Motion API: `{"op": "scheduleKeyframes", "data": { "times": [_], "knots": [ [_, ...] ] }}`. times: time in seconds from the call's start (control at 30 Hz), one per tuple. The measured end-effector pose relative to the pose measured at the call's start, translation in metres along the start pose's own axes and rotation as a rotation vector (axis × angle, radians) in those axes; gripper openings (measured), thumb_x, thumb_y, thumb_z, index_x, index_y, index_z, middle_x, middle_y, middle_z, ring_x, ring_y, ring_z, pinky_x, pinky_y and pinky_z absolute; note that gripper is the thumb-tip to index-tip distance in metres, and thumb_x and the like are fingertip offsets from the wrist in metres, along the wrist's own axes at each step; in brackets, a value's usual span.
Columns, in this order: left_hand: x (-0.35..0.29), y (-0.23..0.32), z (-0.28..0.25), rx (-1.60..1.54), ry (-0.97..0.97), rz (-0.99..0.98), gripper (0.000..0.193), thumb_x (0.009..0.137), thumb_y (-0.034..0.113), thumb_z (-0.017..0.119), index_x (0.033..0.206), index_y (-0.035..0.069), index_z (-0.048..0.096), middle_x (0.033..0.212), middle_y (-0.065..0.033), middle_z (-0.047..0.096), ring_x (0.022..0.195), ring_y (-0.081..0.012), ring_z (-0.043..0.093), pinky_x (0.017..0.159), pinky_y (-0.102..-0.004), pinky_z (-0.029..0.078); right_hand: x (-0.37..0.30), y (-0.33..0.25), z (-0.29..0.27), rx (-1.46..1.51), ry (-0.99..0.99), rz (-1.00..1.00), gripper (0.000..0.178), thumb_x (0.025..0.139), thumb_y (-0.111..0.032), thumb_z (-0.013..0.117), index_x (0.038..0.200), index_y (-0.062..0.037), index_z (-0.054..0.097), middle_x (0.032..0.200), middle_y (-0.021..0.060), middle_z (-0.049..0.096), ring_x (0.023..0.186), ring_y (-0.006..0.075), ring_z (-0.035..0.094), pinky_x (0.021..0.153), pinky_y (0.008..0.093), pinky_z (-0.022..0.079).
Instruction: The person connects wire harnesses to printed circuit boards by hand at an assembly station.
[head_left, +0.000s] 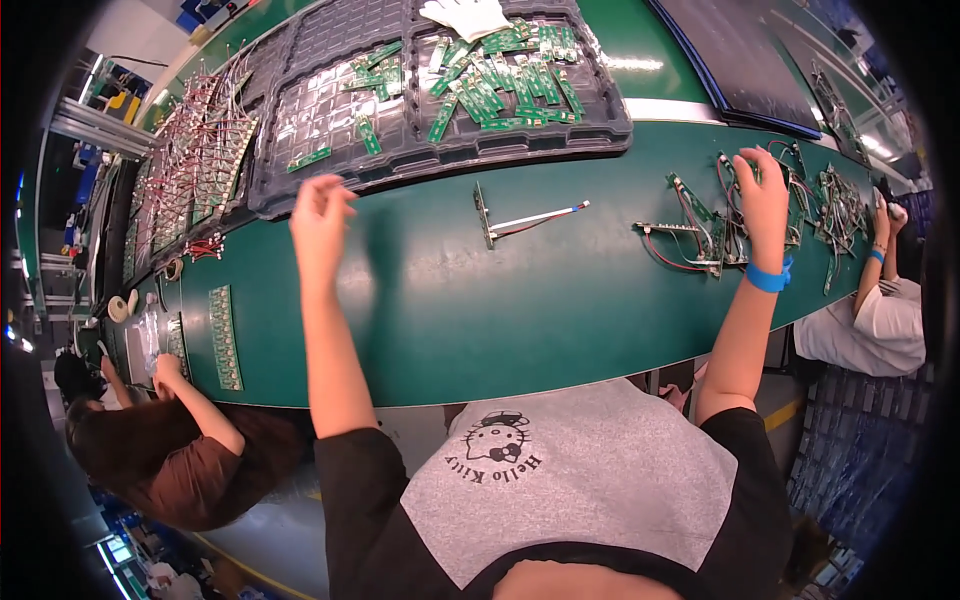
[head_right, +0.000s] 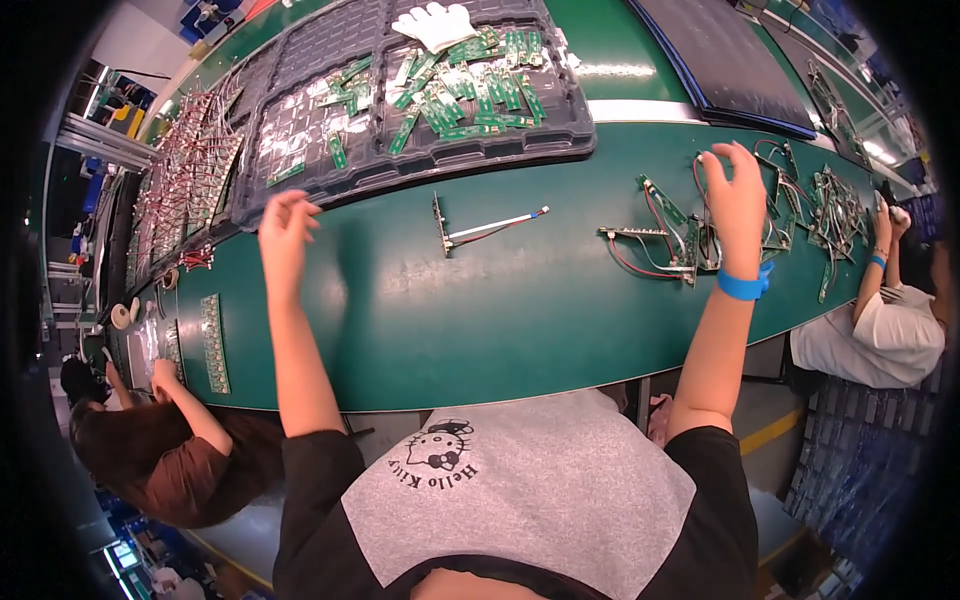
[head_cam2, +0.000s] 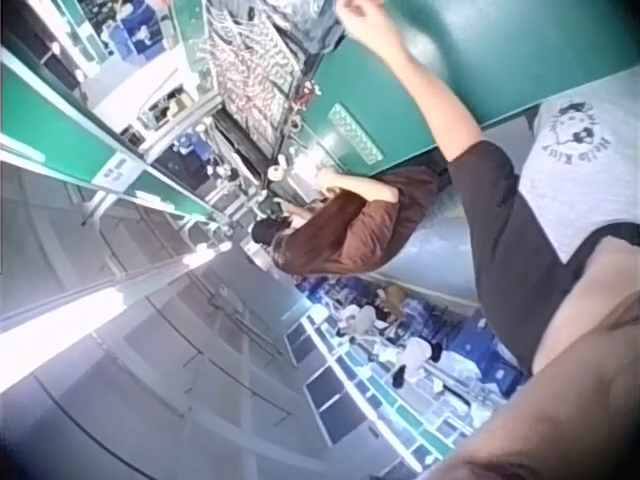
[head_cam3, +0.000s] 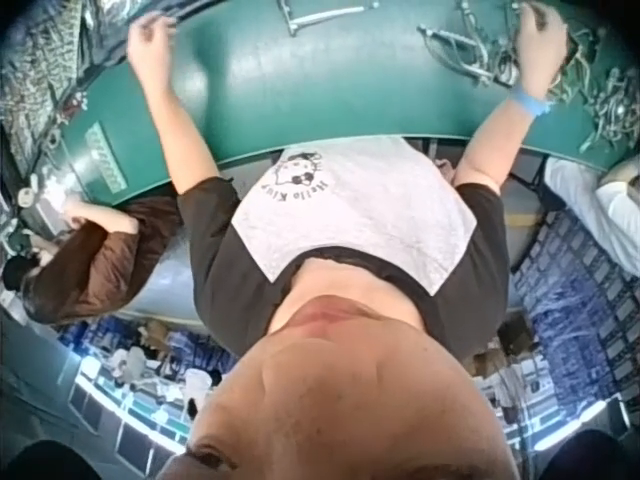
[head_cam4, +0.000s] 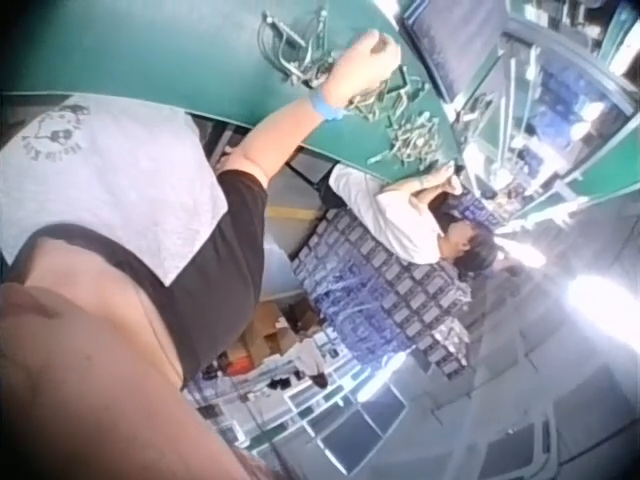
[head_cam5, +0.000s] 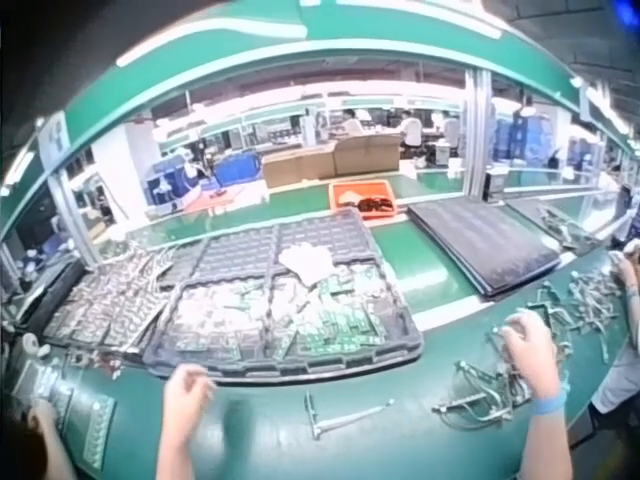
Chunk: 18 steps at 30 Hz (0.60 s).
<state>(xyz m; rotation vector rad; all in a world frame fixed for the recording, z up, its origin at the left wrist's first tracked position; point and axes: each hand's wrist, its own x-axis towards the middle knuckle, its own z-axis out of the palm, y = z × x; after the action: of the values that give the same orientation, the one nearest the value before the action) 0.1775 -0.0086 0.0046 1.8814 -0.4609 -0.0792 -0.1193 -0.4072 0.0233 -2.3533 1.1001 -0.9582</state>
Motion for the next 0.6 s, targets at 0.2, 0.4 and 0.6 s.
{"op": "scheduleKeyframes", "data": {
  "times": [0.2,0.4,0.6],
  "knots": [
    [0.108,-0.054,-0.057,1.282,0.009,0.003,0.033,0.073,0.025,0.057,0.106,0.018,0.054,0.109,-0.0154,0.049,0.103,-0.0354,0.047,0.084,-0.0471,0.038,-0.059,-0.091,0.067,0.078,-0.269,-0.611,0.021,0.069,-0.007,0.058,0.089,-0.0024,0.055,0.092,0.0148,0.053,0.087,0.0318,0.051,0.075,0.0389,0.043],
    [0.147,-0.047,-0.06,1.357,-0.262,-0.152,0.042,0.068,0.03,0.061,0.107,0.016,0.052,0.11,-0.0168,0.049,0.106,-0.0369,0.046,0.087,-0.0475,0.036,-0.085,-0.093,0.115,-0.073,-0.434,-0.487,0.022,0.069,-0.002,0.058,0.09,-0.0028,0.052,0.087,0.0135,0.047,0.084,0.0313,0.048,0.074,0.0389,0.041],
    [0.151,-0.06,-0.07,1.21,-0.339,-0.034,0.04,0.067,0.029,0.061,0.099,0.008,0.052,0.096,-0.019,0.058,0.094,-0.0365,0.055,0.08,-0.0446,0.043,-0.083,-0.092,0.086,0.28,-0.71,-0.407,0.008,0.073,-0.006,0.056,0.078,-0.0023,0.051,0.08,0.0145,0.05,0.077,0.032,0.05,0.068,0.0376,0.042]
  ]
}}
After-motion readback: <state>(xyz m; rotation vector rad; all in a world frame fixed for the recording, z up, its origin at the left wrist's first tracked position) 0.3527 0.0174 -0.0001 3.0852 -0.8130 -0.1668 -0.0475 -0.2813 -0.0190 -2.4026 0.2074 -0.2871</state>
